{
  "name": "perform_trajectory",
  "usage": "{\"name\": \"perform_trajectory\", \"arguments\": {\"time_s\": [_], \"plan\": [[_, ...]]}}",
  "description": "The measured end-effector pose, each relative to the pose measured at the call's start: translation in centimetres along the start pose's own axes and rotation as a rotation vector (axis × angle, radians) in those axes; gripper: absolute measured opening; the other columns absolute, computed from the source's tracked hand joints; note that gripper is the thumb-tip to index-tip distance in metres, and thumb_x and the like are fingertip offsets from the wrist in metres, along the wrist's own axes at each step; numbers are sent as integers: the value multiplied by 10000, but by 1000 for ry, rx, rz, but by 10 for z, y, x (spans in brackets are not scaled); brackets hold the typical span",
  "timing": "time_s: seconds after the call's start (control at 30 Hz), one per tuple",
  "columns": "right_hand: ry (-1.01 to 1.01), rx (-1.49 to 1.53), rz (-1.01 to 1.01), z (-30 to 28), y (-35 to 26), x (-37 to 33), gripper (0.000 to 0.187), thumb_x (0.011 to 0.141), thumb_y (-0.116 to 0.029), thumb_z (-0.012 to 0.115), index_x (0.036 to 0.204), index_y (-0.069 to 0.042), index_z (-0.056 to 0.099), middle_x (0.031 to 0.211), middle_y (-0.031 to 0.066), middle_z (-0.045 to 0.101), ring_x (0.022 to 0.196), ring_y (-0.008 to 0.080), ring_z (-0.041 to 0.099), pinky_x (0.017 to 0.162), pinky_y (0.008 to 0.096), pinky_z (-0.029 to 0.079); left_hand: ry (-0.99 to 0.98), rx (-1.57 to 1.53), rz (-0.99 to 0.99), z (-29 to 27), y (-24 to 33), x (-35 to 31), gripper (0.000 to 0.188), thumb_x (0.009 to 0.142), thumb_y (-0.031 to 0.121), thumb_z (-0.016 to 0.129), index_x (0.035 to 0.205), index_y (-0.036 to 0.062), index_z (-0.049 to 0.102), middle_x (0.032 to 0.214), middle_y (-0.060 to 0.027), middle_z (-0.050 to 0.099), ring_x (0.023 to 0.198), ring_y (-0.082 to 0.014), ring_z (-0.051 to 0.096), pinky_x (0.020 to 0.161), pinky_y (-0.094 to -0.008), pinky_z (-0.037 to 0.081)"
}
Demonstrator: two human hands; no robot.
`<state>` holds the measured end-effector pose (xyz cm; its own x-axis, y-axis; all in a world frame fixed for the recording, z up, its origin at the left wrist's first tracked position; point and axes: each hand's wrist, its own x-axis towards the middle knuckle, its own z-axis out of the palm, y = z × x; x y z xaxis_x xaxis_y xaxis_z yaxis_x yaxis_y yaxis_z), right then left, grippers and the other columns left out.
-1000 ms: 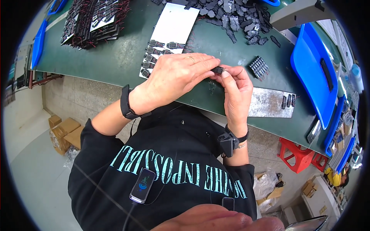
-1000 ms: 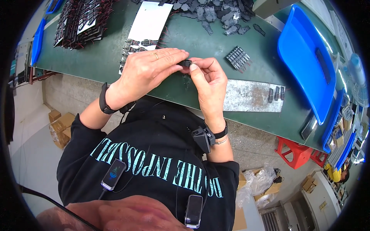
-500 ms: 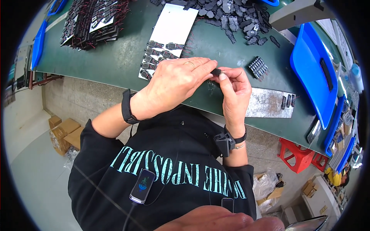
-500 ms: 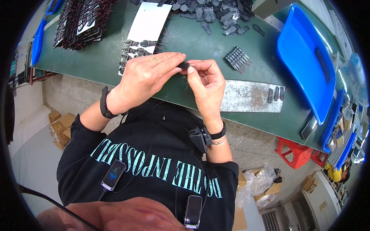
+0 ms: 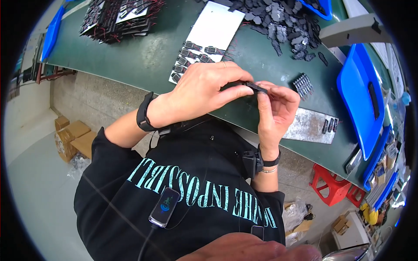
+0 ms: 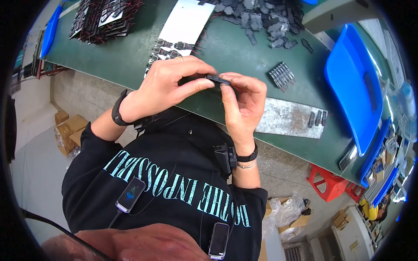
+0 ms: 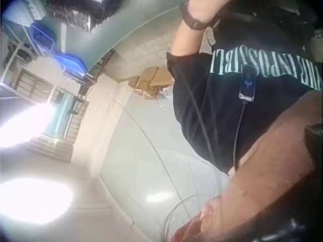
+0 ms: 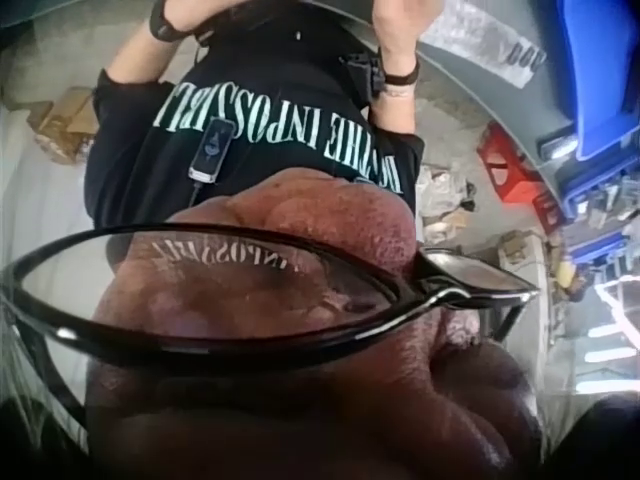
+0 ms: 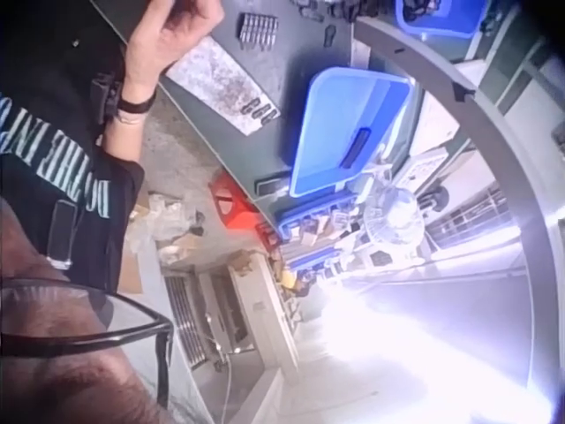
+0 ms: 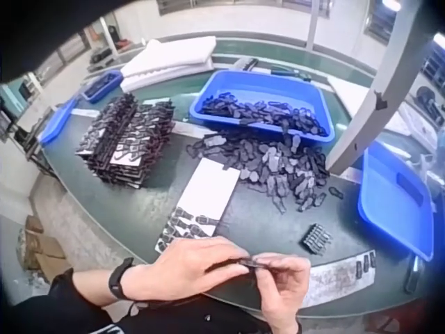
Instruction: Inspecting and manipulating small black electronic components at a factory workstation.
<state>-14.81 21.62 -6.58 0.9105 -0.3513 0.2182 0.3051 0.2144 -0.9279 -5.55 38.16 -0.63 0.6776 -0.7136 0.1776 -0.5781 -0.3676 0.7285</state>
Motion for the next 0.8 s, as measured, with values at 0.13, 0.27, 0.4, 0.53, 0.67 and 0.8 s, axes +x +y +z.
{"name": "perform_trajectory", "arguments": {"time_s": [0.13,0.27,0.4,0.53,0.67,0.8], "plan": [[-51,-8,-60,-2,2,-2,310,922,91,650,1153,-22,478,1093,156,644,1058,247,663,947,345,538,-62,-256,-133,-4,-5,-4,173,875,128,767,1003,15,743,900,-78,724,767,-186,691,662,-281,548],[-69,14,-27,-2,-2,-2,321,917,91,658,1154,-26,477,1089,159,652,1049,252,668,941,351,543,-69,-382,-172,-6,-9,-6,192,863,206,776,954,41,738,829,-74,697,693,-212,654,607,-308,510],[-69,18,21,-2,-4,-3,325,917,89,661,1157,-28,477,1078,156,659,1042,250,671,935,350,547,-44,-245,-84,-6,-7,-9,143,855,100,778,959,7,750,848,-75,718,727,-172,665,629,-278,517],[-82,42,32,-2,-5,-3,329,917,85,664,1161,-31,477,1067,152,663,1041,249,671,930,349,549,-20,-237,-31,-5,-8,-11,147,846,105,785,956,13,751,837,-74,716,726,-177,667,623,-287,516],[-88,28,33,-3,-4,-3,331,919,70,670,1164,-40,475,1061,149,668,1034,248,672,926,344,543,11,-209,8,-3,-8,-11,126,843,99,783,922,11,740,825,-72,713,721,-188,669,615,-293,516],[-127,-119,-35,-8,2,-4,346,924,39,678,1188,-49,472,1062,148,677,1018,239,672,922,330,529,22,118,217,-9,-4,-10,120,852,88,764,932,11,719,804,-82,706,694,-214,668,597,-305,514]]}}
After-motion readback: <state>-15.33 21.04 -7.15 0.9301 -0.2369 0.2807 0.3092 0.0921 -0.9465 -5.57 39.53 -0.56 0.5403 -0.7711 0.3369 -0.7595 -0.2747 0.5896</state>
